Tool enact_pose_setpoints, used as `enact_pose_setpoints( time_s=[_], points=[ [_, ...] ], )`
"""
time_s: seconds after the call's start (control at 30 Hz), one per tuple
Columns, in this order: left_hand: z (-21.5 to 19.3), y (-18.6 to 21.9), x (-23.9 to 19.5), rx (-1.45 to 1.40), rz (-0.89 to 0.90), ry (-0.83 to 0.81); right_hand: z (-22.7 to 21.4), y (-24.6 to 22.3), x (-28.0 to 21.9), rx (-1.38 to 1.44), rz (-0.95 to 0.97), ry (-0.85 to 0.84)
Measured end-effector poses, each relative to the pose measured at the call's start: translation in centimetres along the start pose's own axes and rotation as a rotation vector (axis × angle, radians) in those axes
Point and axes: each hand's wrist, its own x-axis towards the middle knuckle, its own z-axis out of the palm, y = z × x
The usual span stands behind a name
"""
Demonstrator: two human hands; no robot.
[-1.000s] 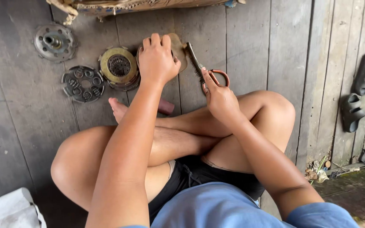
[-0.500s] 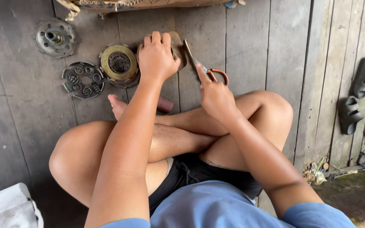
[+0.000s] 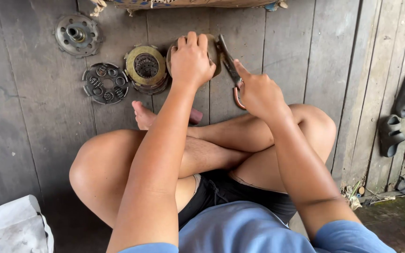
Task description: Scraping and cleaning a motorcycle engine cylinder using scissors and a wire brush while sitting on the floor
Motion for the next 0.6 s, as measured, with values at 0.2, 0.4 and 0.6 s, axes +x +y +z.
enact_pose_setpoints(
  time_s=[0.2,0.4,0.6],
  points=[
    [-0.3,0.2,0.3,-0.033,0.04,-0.021,1.2,0.4,5.6,0.012,-0.069,0.166],
    [0.0,0.3,0.1,-0.017,0.024,0.043,2.5,1.5,2.8,-0.015,-0.205,0.088],
    [0.5,0.0,-0.3,0.033,0.033,0.035,6.3,1.1,-1.2,-0.074,-0.097,0.157]
  ],
)
